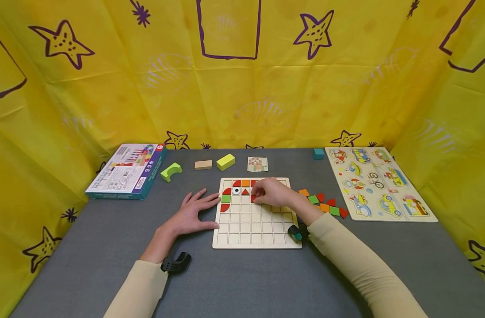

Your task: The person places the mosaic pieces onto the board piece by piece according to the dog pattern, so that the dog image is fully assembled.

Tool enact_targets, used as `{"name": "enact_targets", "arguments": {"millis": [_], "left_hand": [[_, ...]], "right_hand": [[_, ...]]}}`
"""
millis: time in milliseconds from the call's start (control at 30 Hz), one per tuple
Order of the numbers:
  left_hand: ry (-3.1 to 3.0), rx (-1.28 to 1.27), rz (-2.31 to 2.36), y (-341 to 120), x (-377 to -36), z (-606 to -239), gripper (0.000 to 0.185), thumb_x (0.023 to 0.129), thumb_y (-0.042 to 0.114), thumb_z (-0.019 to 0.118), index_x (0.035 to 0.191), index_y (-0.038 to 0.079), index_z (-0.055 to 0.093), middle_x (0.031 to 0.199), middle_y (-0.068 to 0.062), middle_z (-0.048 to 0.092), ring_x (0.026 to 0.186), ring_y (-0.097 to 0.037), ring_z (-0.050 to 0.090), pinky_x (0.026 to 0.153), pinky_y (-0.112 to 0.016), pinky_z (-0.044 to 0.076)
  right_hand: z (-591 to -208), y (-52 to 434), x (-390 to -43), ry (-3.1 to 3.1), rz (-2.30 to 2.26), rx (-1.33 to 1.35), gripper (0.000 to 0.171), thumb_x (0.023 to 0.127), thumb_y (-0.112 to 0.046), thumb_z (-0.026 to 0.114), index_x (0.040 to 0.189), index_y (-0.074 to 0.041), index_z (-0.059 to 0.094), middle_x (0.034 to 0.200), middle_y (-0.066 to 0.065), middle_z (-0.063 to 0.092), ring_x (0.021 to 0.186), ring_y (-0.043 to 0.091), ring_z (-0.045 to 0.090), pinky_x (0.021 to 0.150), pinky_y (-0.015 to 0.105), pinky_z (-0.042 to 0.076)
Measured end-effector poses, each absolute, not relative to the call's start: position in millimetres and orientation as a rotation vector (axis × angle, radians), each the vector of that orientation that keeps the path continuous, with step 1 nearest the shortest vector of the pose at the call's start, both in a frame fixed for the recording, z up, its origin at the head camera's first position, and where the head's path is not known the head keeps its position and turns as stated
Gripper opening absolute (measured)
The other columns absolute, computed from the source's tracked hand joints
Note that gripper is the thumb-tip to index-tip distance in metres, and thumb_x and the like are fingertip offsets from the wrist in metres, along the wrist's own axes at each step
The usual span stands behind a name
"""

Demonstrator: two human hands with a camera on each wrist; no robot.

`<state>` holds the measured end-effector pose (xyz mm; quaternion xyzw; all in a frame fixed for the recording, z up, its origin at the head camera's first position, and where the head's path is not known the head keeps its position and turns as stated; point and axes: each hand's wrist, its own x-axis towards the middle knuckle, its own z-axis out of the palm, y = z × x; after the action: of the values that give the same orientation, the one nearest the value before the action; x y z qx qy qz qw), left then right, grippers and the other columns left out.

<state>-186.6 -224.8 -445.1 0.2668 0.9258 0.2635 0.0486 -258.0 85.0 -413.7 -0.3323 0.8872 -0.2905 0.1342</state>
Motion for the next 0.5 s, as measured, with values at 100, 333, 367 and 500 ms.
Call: {"name": "enact_targets", "arguments": {"millis": [100, 333, 367, 500], "left_hand": [[2.823, 0.811, 0.797, -225, -187, -445, 0.084, 0.084, 0.055, 0.076, 0.151, 0.013, 0.049, 0.159, -0.003, 0.039, 0.151, -0.041, 0.014, 0.113, -0.068, -0.002], [2.825, 0.819, 0.801, -225, -187, -445, 0.083, 0.084, 0.054, 0.077, 0.151, 0.013, 0.049, 0.159, -0.004, 0.04, 0.15, -0.042, 0.014, 0.113, -0.069, -0.002], [2.824, 0.82, 0.802, -225, -187, -445, 0.083, 0.084, 0.054, 0.077, 0.151, 0.013, 0.049, 0.159, -0.004, 0.04, 0.15, -0.042, 0.014, 0.113, -0.069, -0.002], [2.825, 0.818, 0.802, -225, -187, -445, 0.084, 0.085, 0.055, 0.076, 0.151, 0.013, 0.049, 0.159, -0.004, 0.039, 0.15, -0.042, 0.014, 0.112, -0.069, -0.002]], "right_hand": [[-414, 84, -258, 2.574, -0.827, -0.961, 0.013, 0.09, -0.012, 0.078, 0.101, -0.007, 0.073, 0.085, -0.003, 0.064, 0.08, 0.014, 0.058, 0.076, 0.028, 0.049], [-412, 93, -258, 2.571, -0.897, -0.962, 0.015, 0.091, -0.014, 0.077, 0.104, -0.006, 0.073, 0.088, -0.003, 0.066, 0.081, 0.014, 0.059, 0.077, 0.03, 0.051], [-411, 97, -258, 2.57, -0.92, -0.951, 0.016, 0.091, -0.014, 0.077, 0.105, -0.006, 0.073, 0.088, -0.003, 0.066, 0.081, 0.015, 0.059, 0.077, 0.031, 0.051], [-407, 113, -257, 2.575, -0.988, -0.919, 0.021, 0.092, -0.014, 0.076, 0.111, -0.005, 0.073, 0.093, -0.001, 0.067, 0.084, 0.017, 0.059, 0.079, 0.033, 0.051]]}}
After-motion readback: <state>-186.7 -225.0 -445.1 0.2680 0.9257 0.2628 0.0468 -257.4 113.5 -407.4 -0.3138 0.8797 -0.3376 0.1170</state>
